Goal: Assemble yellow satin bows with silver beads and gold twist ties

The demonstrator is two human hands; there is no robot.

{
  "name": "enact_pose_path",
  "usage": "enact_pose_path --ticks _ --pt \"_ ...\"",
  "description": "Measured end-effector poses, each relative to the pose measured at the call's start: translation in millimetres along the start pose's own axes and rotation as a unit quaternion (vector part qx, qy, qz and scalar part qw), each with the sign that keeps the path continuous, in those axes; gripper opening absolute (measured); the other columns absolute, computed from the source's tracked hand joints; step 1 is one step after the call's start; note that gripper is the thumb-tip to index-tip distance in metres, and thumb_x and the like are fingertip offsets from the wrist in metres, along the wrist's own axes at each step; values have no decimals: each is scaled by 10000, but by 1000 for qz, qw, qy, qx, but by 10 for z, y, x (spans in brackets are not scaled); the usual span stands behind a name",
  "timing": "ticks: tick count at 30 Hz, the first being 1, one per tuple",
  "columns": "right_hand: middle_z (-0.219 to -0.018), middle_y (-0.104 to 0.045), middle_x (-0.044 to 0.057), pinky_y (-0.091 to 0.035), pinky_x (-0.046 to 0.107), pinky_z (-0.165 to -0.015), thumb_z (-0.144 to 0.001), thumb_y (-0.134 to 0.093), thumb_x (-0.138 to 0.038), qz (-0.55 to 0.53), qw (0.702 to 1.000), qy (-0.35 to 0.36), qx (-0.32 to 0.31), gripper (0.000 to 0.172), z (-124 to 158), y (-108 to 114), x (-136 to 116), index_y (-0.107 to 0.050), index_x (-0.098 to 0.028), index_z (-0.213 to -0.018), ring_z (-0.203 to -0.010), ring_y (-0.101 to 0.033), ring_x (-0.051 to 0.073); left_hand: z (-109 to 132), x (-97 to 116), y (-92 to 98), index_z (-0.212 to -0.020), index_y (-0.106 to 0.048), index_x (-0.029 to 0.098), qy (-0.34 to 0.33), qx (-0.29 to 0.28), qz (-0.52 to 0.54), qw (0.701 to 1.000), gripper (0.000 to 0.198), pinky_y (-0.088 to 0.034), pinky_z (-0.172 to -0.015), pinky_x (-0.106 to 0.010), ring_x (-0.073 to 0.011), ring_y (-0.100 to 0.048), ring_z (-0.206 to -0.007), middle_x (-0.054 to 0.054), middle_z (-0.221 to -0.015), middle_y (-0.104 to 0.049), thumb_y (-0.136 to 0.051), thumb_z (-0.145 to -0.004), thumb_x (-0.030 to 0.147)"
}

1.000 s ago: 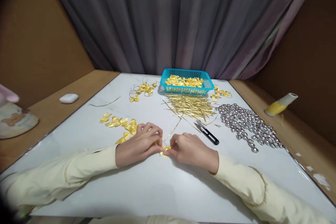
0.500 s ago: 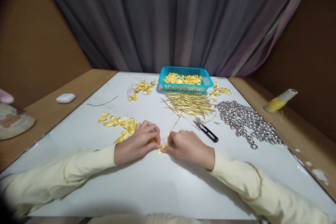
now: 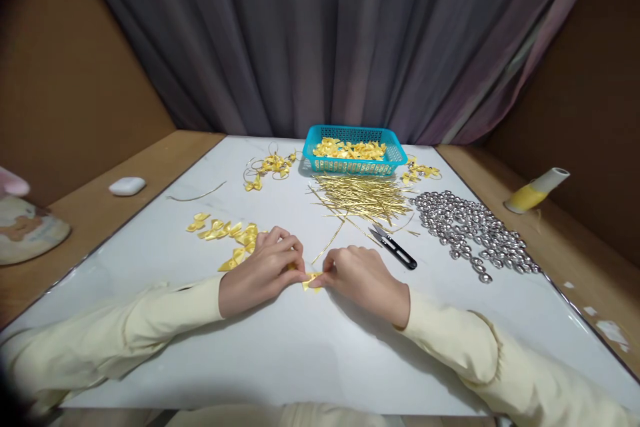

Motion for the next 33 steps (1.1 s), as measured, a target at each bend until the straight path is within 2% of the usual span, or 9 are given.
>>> enact_pose_path --ticks 9,18,23,29,33 --pt "-704 -683 40 -300 246 -522 -764 -519 -571 -48 999 -10 1 390 1 -29 -5 -664 -211 -736 -596 -585 170 28 46 26 -710 -594 149 15 -14 -4 1000 202 -250 -740 -350 -209 -395 -922 -28 -865 -556 -549 -850 288" --pt "-568 -575 -11 -303 205 -476 -729 -620 -412 -221 971 65 -66 264 -57 -37 129 -633 -149 -726 -491 -445 86 18 36 73 -718 -603 161 11 -39 24 999 180 -232 -752 -349 -204 -390 -956 -17 -914 -571 -532 -860 248" --pt "-558 -563 -17 -292 206 -470 -737 -608 -350 -205 976 62 -42 203 -53 -48 120 -627 -151 -701 -493 -444 82 7 67 88 -711 -613 156 34 -45 18 998 155 -233 -765 -357 -213 -391 -965 -21 -903 -571 -577 -831 247" --pt "-552 -568 -11 -297 197 -449 -724 -588 -296 -208 975 57 -60 156 -65 -53 138 -632 -148 -705 -477 -443 81 -2 77 88 -715 -622 157 33 -49 2 998 153 -241 -768 -366 -221 -394 -969 -24 -903 -573 -586 -825 257" --pt "-542 -572 -8 -292 193 -442 -720 -579 -307 -195 978 50 -61 175 -49 -25 117 -647 -149 -689 -470 -439 79 19 91 78 -726 -615 149 17 -32 -23 999 162 -250 -775 -370 -220 -396 -962 -34 -907 -572 -570 -836 259"
Point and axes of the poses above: each hand's wrist, its own z-axis away from the middle knuckle, its own y-axis out of the back of the hand, x = y × z, the point moved 1 cm from there along -z, towards the middle knuckle
